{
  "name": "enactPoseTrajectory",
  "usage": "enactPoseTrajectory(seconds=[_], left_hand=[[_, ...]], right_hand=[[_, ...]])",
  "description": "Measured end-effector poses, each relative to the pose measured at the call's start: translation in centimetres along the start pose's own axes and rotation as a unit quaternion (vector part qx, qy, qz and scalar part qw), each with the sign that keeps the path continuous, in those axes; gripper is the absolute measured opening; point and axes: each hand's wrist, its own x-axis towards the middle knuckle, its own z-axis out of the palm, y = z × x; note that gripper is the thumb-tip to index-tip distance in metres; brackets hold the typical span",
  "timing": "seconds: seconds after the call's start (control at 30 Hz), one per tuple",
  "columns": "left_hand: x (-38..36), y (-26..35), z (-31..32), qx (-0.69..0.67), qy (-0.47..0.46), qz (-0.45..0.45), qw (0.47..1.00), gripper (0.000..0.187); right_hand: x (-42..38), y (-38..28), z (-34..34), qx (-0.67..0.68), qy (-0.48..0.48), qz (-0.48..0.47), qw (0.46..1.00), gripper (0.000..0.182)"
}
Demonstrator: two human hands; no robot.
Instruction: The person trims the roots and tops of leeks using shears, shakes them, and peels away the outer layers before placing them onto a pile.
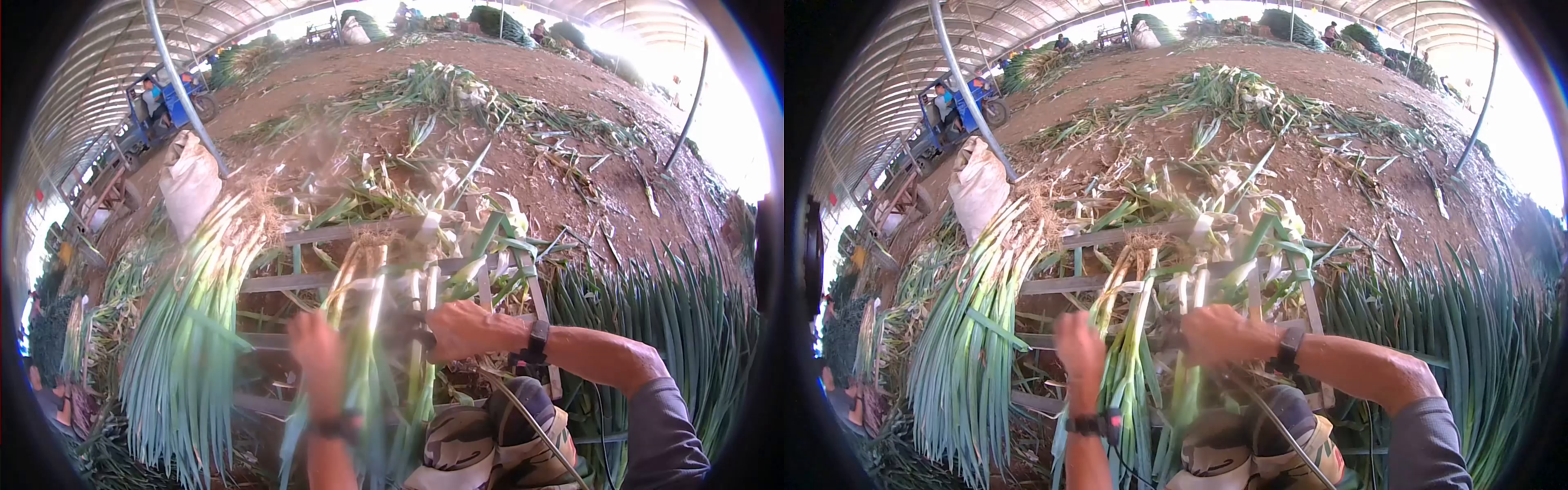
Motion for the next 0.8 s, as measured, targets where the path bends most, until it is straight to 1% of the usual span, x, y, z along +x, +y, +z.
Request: enactPoseTrajectory(seconds=[0.03,0.07,0.1,0.2,0.3,0.37,0.43,0.53,0.63,0.67,0.73,0.8], left_hand=[[-1.7,0.9,0.8,-0.048,-0.020,0.036,0.998,0.032],[-3.4,2.3,1.2,-0.063,-0.088,0.001,0.994,0.032],[-5.4,6.1,3.4,-0.114,-0.154,-0.048,0.980,0.032],[-7.3,7.4,3.6,-0.027,-0.122,-0.002,0.992,0.034],[-7.4,7.0,3.9,-0.018,-0.151,-0.028,0.988,0.036],[-7.0,6.9,3.5,-0.021,-0.163,-0.037,0.986,0.031],[-6.5,7.0,3.0,-0.020,-0.188,-0.044,0.981,0.030],[-6.1,7.7,2.9,-0.039,-0.170,-0.047,0.984,0.030],[-6.6,7.8,5.1,-0.082,-0.150,-0.075,0.982,0.033],[-6.7,7.6,5.8,-0.124,-0.165,-0.095,0.974,0.033],[-6.4,7.2,6.2,-0.207,-0.193,-0.135,0.950,0.033],[-7.0,6.0,9.0,-0.282,-0.200,-0.162,0.924,0.033]], right_hand=[[0.3,0.4,0.3,0.018,0.007,0.004,1.000,0.055],[-0.2,1.1,-0.5,0.014,0.004,0.014,1.000,0.055],[-0.7,1.9,-0.9,0.009,0.000,0.024,1.000,0.054],[0.2,1.4,-2.1,-0.001,0.016,0.022,1.000,0.040],[1.4,1.4,-1.8,-0.014,0.033,0.021,0.999,0.032],[2.2,1.5,-1.3,-0.032,0.056,0.012,0.998,0.032],[2.6,0.7,-2.0,-0.024,0.042,0.025,0.999,0.032],[3.3,1.2,-1.7,-0.020,0.032,0.049,0.998,0.033],[2.7,1.1,-2.0,0.012,0.034,0.070,0.997,0.034],[2.0,0.9,-2.4,0.027,0.036,0.077,0.996,0.034],[0.5,0.6,-2.7,0.041,0.001,0.077,0.996,0.035],[-1.3,0.2,-2.8,0.046,-0.035,0.066,0.996,0.038]])
